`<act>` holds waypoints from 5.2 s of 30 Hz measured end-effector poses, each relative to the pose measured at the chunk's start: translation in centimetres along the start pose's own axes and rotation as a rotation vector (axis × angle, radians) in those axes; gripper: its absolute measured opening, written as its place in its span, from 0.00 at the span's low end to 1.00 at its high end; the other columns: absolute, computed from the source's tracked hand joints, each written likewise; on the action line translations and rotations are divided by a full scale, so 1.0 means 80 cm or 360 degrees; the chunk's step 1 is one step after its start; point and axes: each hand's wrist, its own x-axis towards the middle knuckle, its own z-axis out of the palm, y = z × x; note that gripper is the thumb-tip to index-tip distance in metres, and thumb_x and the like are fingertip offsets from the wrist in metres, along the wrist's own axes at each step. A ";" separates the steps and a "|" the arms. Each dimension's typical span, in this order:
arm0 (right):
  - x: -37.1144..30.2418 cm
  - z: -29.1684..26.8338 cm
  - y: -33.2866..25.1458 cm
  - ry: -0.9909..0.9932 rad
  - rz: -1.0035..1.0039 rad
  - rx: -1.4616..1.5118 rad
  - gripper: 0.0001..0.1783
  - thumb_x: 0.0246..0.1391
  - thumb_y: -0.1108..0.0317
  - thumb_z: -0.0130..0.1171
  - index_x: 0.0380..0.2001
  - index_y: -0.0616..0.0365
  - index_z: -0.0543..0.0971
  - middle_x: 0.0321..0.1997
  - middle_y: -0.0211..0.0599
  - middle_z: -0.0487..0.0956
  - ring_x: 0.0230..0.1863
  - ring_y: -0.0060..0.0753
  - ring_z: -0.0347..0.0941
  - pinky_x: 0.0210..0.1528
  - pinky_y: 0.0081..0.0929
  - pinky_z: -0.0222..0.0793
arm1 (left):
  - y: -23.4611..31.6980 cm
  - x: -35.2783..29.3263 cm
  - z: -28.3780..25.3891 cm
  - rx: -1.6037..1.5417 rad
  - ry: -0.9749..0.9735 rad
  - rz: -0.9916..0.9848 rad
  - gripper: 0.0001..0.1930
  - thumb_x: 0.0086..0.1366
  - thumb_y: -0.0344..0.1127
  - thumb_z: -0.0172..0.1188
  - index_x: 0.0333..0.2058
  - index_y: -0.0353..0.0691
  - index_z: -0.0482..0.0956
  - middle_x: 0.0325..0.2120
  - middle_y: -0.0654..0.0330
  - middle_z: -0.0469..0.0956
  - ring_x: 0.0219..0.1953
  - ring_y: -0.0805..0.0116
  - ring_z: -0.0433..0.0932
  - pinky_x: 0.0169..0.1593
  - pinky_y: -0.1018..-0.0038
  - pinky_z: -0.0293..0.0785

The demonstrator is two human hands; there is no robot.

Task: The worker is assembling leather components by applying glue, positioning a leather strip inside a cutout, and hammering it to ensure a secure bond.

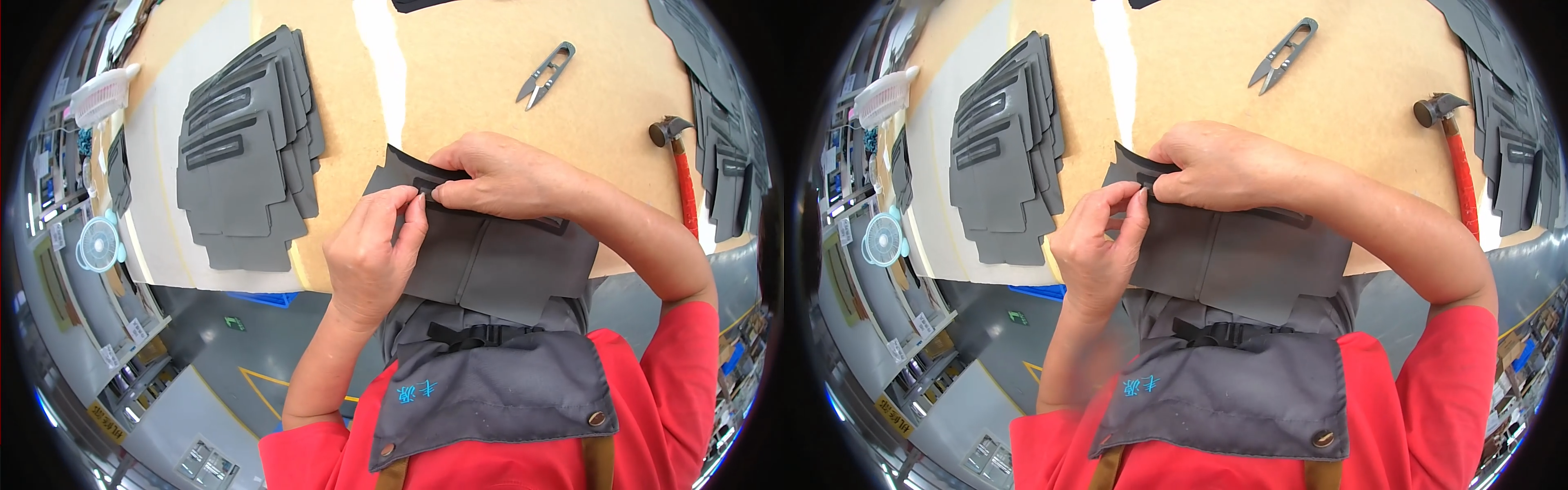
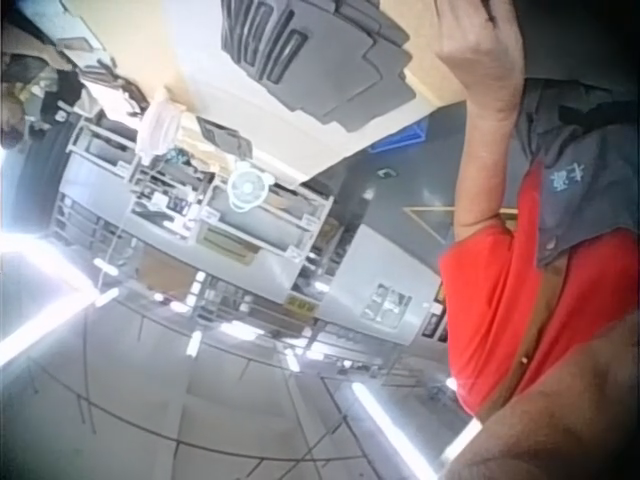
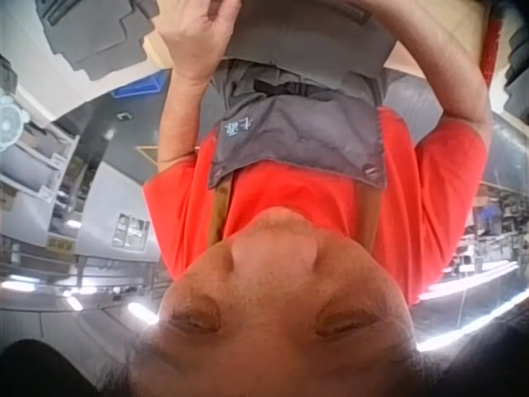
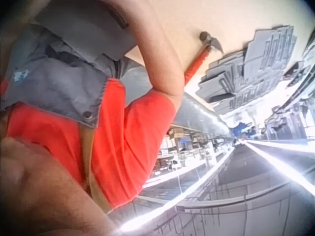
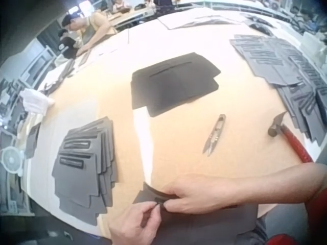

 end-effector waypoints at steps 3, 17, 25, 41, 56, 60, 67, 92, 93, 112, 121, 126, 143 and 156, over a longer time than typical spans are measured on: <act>0.000 0.000 -0.006 -0.0029 0.0049 -0.0007 0.15 0.54 0.67 0.54 0.36 0.70 0.80 0.22 0.44 0.72 0.27 0.30 0.66 0.33 0.36 0.66 | 0.000 0.001 0.001 0.0107 0.0011 0.0101 0.07 0.59 0.24 0.69 0.35 0.38 0.82 0.29 0.60 0.82 0.26 0.65 0.81 0.29 0.73 0.76; -0.038 0.062 0.050 0.1003 -0.0884 -0.0733 0.20 0.48 0.69 0.68 0.47 0.52 0.78 0.43 0.35 0.75 0.49 0.43 0.72 0.50 0.40 0.69 | -0.021 0.025 -0.009 -0.0359 -0.0436 -0.0907 0.06 0.65 0.30 0.69 0.36 0.33 0.85 0.23 0.69 0.81 0.25 0.86 0.75 0.31 0.86 0.71; -0.039 0.076 0.068 0.1039 -0.0902 -0.0918 0.20 0.47 0.69 0.67 0.46 0.49 0.79 0.44 0.28 0.75 0.49 0.33 0.71 0.49 0.34 0.65 | -0.016 0.033 -0.006 -0.0282 -0.0452 -0.0943 0.06 0.60 0.31 0.69 0.31 0.34 0.86 0.23 0.64 0.83 0.23 0.79 0.79 0.32 0.79 0.76; -0.037 0.077 0.069 0.1059 -0.0944 -0.0947 0.17 0.50 0.68 0.64 0.46 0.52 0.80 0.44 0.27 0.75 0.48 0.32 0.70 0.49 0.33 0.64 | -0.008 0.030 -0.001 -0.0115 -0.0360 -0.0779 0.04 0.61 0.28 0.69 0.32 0.34 0.85 0.22 0.71 0.80 0.24 0.87 0.74 0.30 0.86 0.71; -0.037 0.078 0.071 0.1055 -0.0940 -0.0942 0.17 0.50 0.68 0.66 0.45 0.51 0.79 0.44 0.28 0.75 0.49 0.32 0.71 0.51 0.33 0.65 | -0.020 0.041 -0.013 -0.0598 -0.0472 -0.1168 0.13 0.63 0.32 0.71 0.42 0.38 0.77 0.28 0.68 0.78 0.27 0.78 0.81 0.29 0.83 0.76; -0.038 0.076 0.071 0.1021 -0.0942 -0.0932 0.17 0.51 0.69 0.67 0.45 0.50 0.79 0.44 0.29 0.75 0.49 0.33 0.71 0.51 0.34 0.65 | -0.025 0.044 -0.017 -0.0738 -0.0483 -0.1246 0.13 0.63 0.32 0.72 0.42 0.38 0.77 0.28 0.67 0.78 0.27 0.78 0.82 0.29 0.83 0.76; -0.039 0.071 0.068 0.0950 -0.0933 -0.0986 0.18 0.50 0.69 0.68 0.46 0.50 0.79 0.46 0.30 0.75 0.51 0.35 0.71 0.53 0.35 0.66 | -0.024 0.043 -0.015 -0.0658 -0.0522 -0.1208 0.12 0.63 0.33 0.72 0.40 0.38 0.78 0.27 0.68 0.78 0.27 0.79 0.82 0.28 0.82 0.76; -0.146 -0.004 0.083 0.0997 -0.0012 -0.0730 0.10 0.55 0.67 0.67 0.37 0.57 0.78 0.31 0.40 0.78 0.43 0.45 0.75 0.47 0.40 0.70 | -0.008 0.042 -0.006 -0.0456 -0.0388 -0.0613 0.16 0.63 0.38 0.73 0.44 0.35 0.81 0.31 0.64 0.79 0.31 0.76 0.82 0.32 0.79 0.79; -0.144 -0.010 0.081 0.0940 -0.0033 -0.0664 0.08 0.56 0.67 0.66 0.35 0.58 0.78 0.32 0.41 0.79 0.42 0.45 0.75 0.47 0.40 0.71 | 0.000 0.048 -0.002 -0.0327 -0.0379 -0.0357 0.18 0.61 0.38 0.74 0.45 0.35 0.81 0.33 0.62 0.79 0.35 0.73 0.82 0.36 0.76 0.80; -0.137 0.047 0.072 0.1434 -0.0274 0.0367 0.10 0.62 0.75 0.63 0.47 0.61 0.80 0.43 0.35 0.80 0.43 0.25 0.80 0.48 0.25 0.77 | 0.041 0.140 0.059 -0.0937 -0.1667 -0.0629 0.10 0.64 0.29 0.66 0.43 0.33 0.82 0.35 0.64 0.83 0.36 0.80 0.79 0.43 0.80 0.76; -0.115 0.051 0.086 0.1496 -0.0268 0.0353 0.07 0.60 0.77 0.64 0.42 0.62 0.80 0.41 0.37 0.78 0.42 0.29 0.80 0.47 0.26 0.77 | 0.032 0.149 0.067 -0.0956 -0.1960 -0.0801 0.11 0.72 0.36 0.61 0.45 0.34 0.82 0.34 0.65 0.84 0.35 0.82 0.79 0.41 0.80 0.76; -0.119 0.052 0.085 0.1574 -0.0287 0.0011 0.10 0.55 0.75 0.70 0.39 0.61 0.80 0.40 0.36 0.78 0.36 0.30 0.80 0.40 0.26 0.78 | 0.028 0.152 0.067 -0.1045 -0.2048 -0.0863 0.11 0.74 0.37 0.58 0.46 0.35 0.82 0.36 0.67 0.83 0.37 0.83 0.78 0.43 0.81 0.75; -0.111 0.054 0.081 0.1724 -0.0251 -0.0140 0.06 0.57 0.75 0.68 0.35 0.61 0.79 0.33 0.36 0.78 0.28 0.30 0.79 0.31 0.26 0.76 | 0.044 0.153 0.067 -0.1074 -0.2055 -0.0890 0.13 0.74 0.39 0.56 0.47 0.35 0.81 0.35 0.66 0.82 0.36 0.81 0.77 0.42 0.79 0.75; -0.104 0.023 0.064 0.1463 0.0261 -0.0082 0.04 0.56 0.72 0.65 0.32 0.60 0.80 0.27 0.30 0.75 0.25 0.21 0.70 0.31 0.21 0.70 | 0.033 -0.019 0.059 -0.0421 -0.0388 0.0337 0.10 0.57 0.22 0.70 0.38 0.38 0.84 0.31 0.59 0.77 0.33 0.60 0.77 0.37 0.67 0.75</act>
